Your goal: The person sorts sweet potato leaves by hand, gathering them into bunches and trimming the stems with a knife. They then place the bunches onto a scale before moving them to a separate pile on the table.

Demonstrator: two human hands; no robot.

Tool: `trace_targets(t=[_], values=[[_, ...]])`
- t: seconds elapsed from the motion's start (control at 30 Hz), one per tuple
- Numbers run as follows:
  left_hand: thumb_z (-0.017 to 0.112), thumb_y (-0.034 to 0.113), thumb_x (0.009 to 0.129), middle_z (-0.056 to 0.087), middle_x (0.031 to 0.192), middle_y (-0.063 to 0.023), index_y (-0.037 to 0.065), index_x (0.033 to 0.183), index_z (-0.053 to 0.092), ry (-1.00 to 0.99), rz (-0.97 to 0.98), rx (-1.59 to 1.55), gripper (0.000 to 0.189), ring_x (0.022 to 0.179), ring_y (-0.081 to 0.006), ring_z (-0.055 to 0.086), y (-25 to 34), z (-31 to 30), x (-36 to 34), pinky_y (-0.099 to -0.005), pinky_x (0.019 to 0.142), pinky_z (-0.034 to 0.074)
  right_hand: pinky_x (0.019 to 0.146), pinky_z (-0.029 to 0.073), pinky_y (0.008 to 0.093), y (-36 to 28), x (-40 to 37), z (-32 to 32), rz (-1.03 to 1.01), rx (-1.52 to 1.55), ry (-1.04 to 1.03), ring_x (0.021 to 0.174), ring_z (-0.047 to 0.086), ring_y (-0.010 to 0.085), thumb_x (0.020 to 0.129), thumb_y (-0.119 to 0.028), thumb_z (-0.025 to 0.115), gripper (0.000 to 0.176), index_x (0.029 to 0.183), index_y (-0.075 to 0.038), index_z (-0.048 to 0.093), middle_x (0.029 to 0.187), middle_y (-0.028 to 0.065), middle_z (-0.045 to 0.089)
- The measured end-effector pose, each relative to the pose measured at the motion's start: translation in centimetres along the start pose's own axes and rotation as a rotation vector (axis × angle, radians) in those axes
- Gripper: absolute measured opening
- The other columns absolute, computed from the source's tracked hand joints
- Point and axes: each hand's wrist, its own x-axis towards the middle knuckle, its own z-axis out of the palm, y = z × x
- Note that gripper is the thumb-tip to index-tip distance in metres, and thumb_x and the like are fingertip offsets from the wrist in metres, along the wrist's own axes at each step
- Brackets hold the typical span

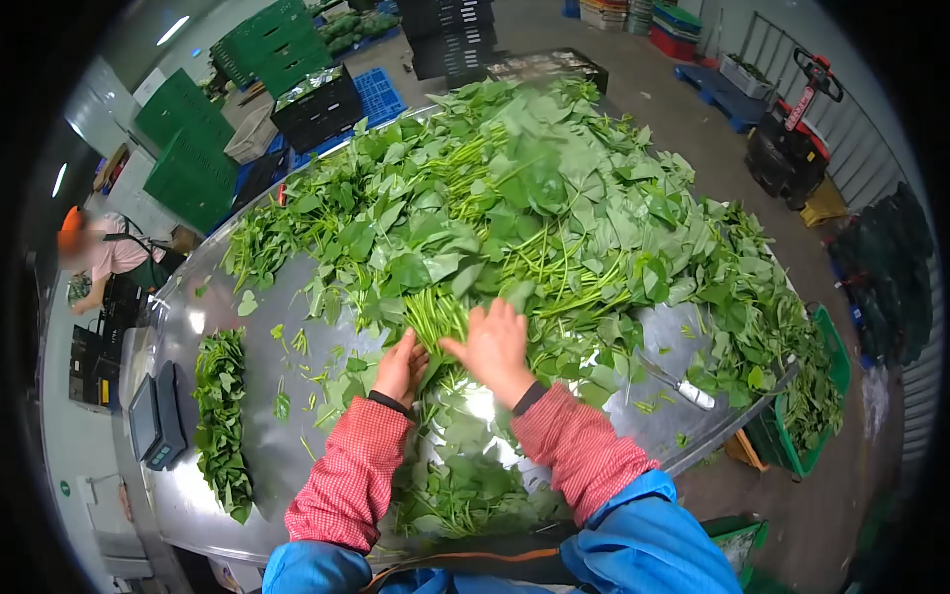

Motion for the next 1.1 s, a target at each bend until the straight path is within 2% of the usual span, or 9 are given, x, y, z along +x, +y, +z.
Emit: trace_targets(t=[0.13, 0.33, 0.5, 0.53, 0.63, 0.73, 0.9, 1.0, 1.1], values=[[0.043, 0.072, 0.083, 0.053, 0.112, -0.0071, -0.003, 0.138, 0.032, -0.059, -0.053, 0.018, 0.094, 0.086, -0.0139, 0.050, 3.3, 2.0, -2.6, -0.0259, 0.079, 0.042, 0.071, 0.042, 0.0373, -1.9, -1.5, 0.5, -0.034, 0.057, 0.013, 0.080, 0.054, 0.0247, 0.062, -0.063, 0.071, 0.076, 0.096, 0.003, 0.055, 0.087, 0.0131, 0.054], [0.042, 0.075, 0.081, 0.043, 0.135, -0.0157, -0.008, 0.139, 0.026, -0.200, 0.037, 0.069, 0.102, 0.102, -0.0157, 0.050, 5.0, 3.8, -4.0, -0.0330, 0.087, 0.038, 0.070, 0.043, 0.0327, -3.0, -0.8, 1.0, -0.038, -0.064, 0.004, 0.076, 0.055, 0.0205, 0.053, -0.052, 0.079, 0.083, 0.108, 0.003, 0.049, 0.085, 0.0071, 0.054], [0.041, 0.064, 0.089, 0.060, 0.120, -0.0117, 0.003, 0.128, 0.048, -0.121, 0.067, 0.244, 0.073, 0.107, -0.0179, 0.054, 3.1, 0.3, -1.9, -0.0369, 0.095, 0.035, 0.063, 0.046, 0.0400, -0.7, 0.0, 2.9, 0.011, 0.093, 0.033, 0.068, 0.060, 0.0271, 0.060, -0.030, 0.077, 0.055, 0.097, -0.002, 0.048, 0.078, 0.0122, 0.057], [0.042, 0.053, 0.093, 0.067, 0.104, -0.0058, 0.006, 0.118, 0.056, -0.023, 0.096, 0.186, 0.056, 0.096, -0.0150, 0.058, 2.8, 0.1, -2.8, -0.0328, 0.088, 0.041, 0.063, 0.049, 0.0453, -0.8, 0.4, 1.6, 0.069, 0.182, -0.016, 0.071, 0.062, 0.0356, 0.063, -0.026, 0.073, 0.048, 0.092, -0.002, 0.044, 0.078, 0.0186, 0.060], [0.044, 0.046, 0.095, 0.067, 0.099, -0.0037, 0.007, 0.115, 0.056, 0.053, 0.090, 0.063, 0.046, 0.087, -0.0112, 0.059, -0.8, -3.3, -3.5, -0.0268, 0.076, 0.045, 0.070, 0.053, 0.0387, -0.7, 2.2, -3.8, 0.311, 0.338, -0.326, 0.081, 0.065, 0.0325, 0.067, -0.022, 0.071, 0.050, 0.105, 0.002, 0.048, 0.096, 0.0180, 0.064], [0.048, 0.033, 0.096, 0.066, 0.093, -0.0029, 0.007, 0.112, 0.057, 0.081, 0.083, -0.040, 0.032, 0.077, -0.0090, 0.059, -3.4, -5.5, -4.9, -0.0222, 0.070, 0.047, 0.076, 0.052, 0.0298, 2.9, 3.1, -4.1, 0.439, 1.262, -0.325, 0.086, 0.062, 0.0191, 0.071, -0.009, 0.066, 0.050, 0.116, 0.004, 0.050, 0.100, 0.0112, 0.064], [0.053, 0.023, 0.095, 0.066, 0.092, -0.0038, 0.006, 0.112, 0.058, 0.013, 0.168, -0.087, 0.025, 0.079, -0.0096, 0.061, -4.0, -5.2, -6.7, -0.0230, 0.073, 0.049, 0.072, 0.056, 0.0366, 5.9, 1.8, -4.1, 0.758, 1.793, -0.451, 0.079, 0.064, 0.0199, 0.079, -0.010, 0.064, 0.013, 0.090, -0.005, 0.059, 0.088, 0.0085, 0.065], [0.060, 0.015, 0.090, 0.066, 0.093, -0.0050, 0.004, 0.112, 0.057, -0.037, 0.386, -0.042, 0.024, 0.081, -0.0110, 0.061, -3.1, -4.4, -7.3, -0.0256, 0.076, 0.050, 0.070, 0.056, 0.0360, 5.8, 0.5, -4.8, 0.760, 1.852, -0.422, 0.076, 0.064, 0.0193, 0.080, -0.010, 0.064, 0.008, 0.086, -0.007, 0.059, 0.086, 0.0064, 0.064], [0.066, 0.008, 0.082, 0.066, 0.093, -0.0065, 0.002, 0.113, 0.057, 0.097, 0.917, 0.534, 0.032, 0.086, -0.0182, 0.063, 0.5, -2.4, -10.7, -0.0301, 0.081, 0.050, 0.072, 0.054, 0.0337, 5.2, 0.1, -6.3, 0.642, 1.697, -0.408, 0.078, 0.063, 0.0187, 0.079, -0.010, 0.063, 0.020, 0.097, -0.003, 0.057, 0.089, 0.0067, 0.064]])
